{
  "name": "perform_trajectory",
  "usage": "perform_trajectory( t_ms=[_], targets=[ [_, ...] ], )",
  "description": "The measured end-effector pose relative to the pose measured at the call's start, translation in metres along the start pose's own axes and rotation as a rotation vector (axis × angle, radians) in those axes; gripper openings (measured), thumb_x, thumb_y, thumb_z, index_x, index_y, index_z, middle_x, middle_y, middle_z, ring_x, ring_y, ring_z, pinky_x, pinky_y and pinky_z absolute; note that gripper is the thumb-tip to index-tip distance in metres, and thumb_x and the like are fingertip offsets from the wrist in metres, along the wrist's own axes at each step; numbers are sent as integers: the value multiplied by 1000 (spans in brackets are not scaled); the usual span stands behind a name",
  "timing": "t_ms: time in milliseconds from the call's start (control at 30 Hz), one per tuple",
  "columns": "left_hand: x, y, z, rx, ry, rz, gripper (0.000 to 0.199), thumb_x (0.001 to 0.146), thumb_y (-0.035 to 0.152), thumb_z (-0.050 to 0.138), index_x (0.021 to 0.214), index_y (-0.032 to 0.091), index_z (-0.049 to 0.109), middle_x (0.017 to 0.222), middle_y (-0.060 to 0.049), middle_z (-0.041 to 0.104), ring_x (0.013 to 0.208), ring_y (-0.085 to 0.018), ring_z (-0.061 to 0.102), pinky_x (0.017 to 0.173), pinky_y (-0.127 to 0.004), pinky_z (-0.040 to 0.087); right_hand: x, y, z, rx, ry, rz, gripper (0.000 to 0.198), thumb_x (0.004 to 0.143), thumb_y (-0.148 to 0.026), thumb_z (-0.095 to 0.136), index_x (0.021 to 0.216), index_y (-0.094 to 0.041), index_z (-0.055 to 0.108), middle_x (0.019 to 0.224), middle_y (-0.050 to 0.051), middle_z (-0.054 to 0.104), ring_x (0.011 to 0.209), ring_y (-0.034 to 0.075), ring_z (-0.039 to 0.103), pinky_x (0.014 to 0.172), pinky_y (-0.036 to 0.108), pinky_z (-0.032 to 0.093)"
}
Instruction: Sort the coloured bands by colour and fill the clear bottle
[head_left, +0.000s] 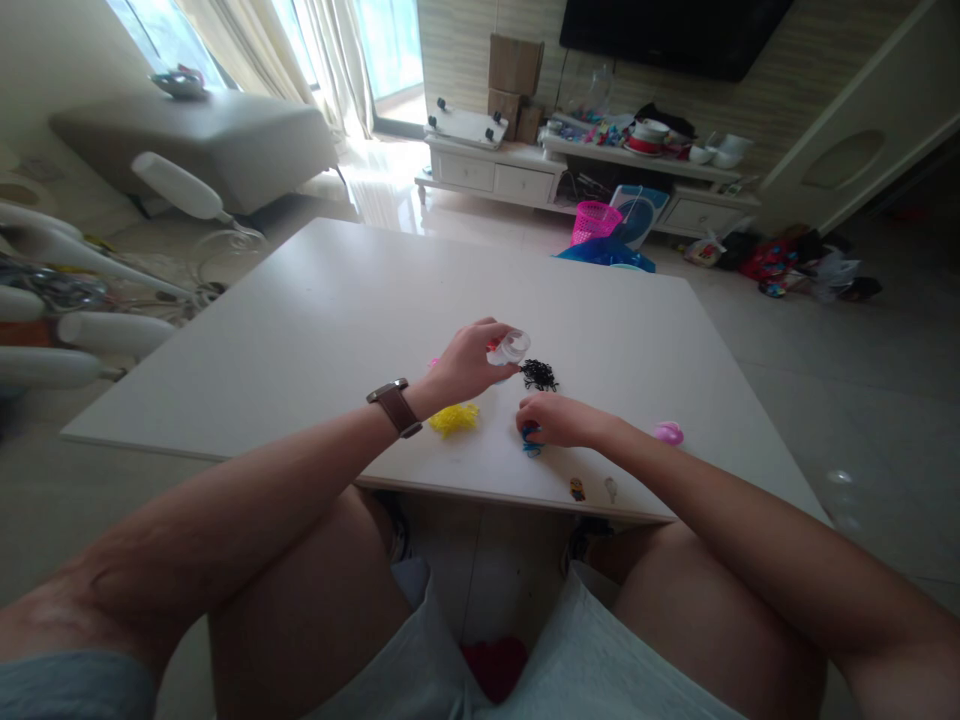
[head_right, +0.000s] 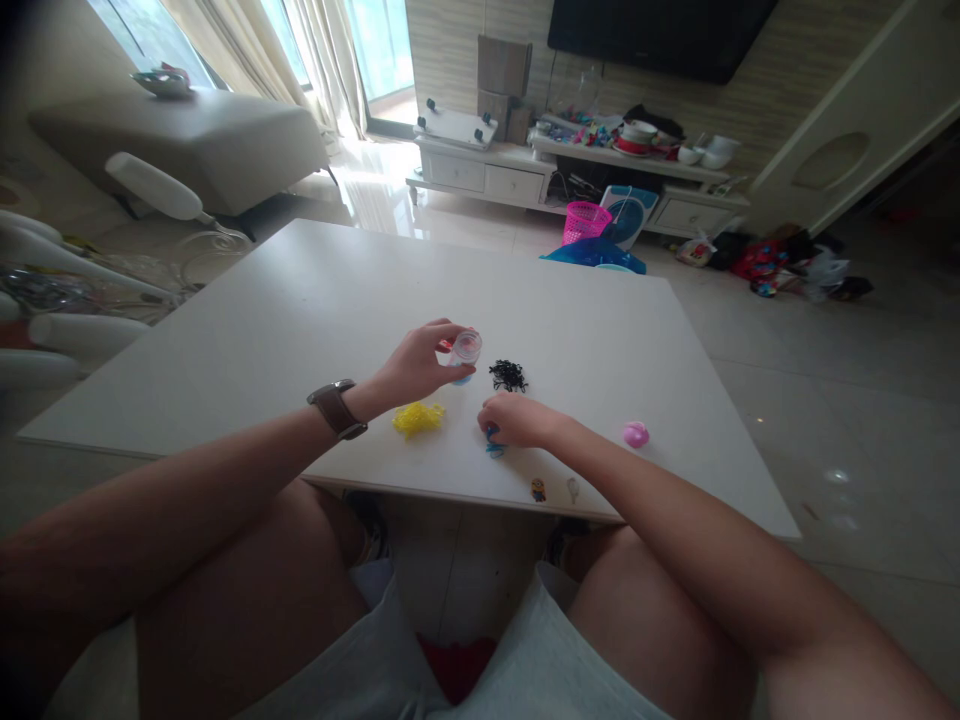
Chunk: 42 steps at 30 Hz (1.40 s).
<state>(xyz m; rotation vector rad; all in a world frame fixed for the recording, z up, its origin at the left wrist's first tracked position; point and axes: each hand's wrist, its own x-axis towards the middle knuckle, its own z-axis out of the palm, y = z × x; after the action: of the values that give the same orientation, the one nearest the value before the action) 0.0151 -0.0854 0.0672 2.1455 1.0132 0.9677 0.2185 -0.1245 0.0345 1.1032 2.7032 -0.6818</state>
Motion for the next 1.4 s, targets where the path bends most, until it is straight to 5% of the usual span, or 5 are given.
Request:
perform_trajectory(
  t_ms=[500,800,933,1200,1400],
  targets=[
    [-1,0,0,8,-12,-6,36,72,20,72,108,21,71,100,-4,66,88,-17,63,82,-32,53,1,10,0,37,68,-69,15,66,-2,61,67,-16,66,74,3,63,67,13,51,64,25,37],
    [0,-4,3,26,-49,6,34,72,21,75,105,20,72,101,-5,67,88,-18,62,81,-32,52,-22,17,-32,1031,636,35,13,68,-22,79,77,-18,71,76,1,70,70,15,63,68,29,51],
    [-3,-3,6,74,-105,59,36,72,19,75,108,20,72,100,-5,67,91,-19,62,86,-34,50,-24,9,-40,1233,915,25,18,61,-22,86,72,-21,72,71,-1,68,66,12,61,65,26,51],
    [-8,-1,13,68,-161,160,38,75,20,75,113,24,73,95,-3,64,89,-19,61,84,-32,49,-17,-7,-35,1066,983,78,19,62,-29,86,73,-20,72,69,1,69,66,14,62,63,30,52],
    [-7,-1,14,64,-168,163,34,74,21,76,108,22,74,92,-3,64,88,-18,61,82,-31,49,-17,-10,-31,696,957,53,12,75,-30,78,78,-19,73,73,3,68,63,14,59,58,29,48]
  ],
)
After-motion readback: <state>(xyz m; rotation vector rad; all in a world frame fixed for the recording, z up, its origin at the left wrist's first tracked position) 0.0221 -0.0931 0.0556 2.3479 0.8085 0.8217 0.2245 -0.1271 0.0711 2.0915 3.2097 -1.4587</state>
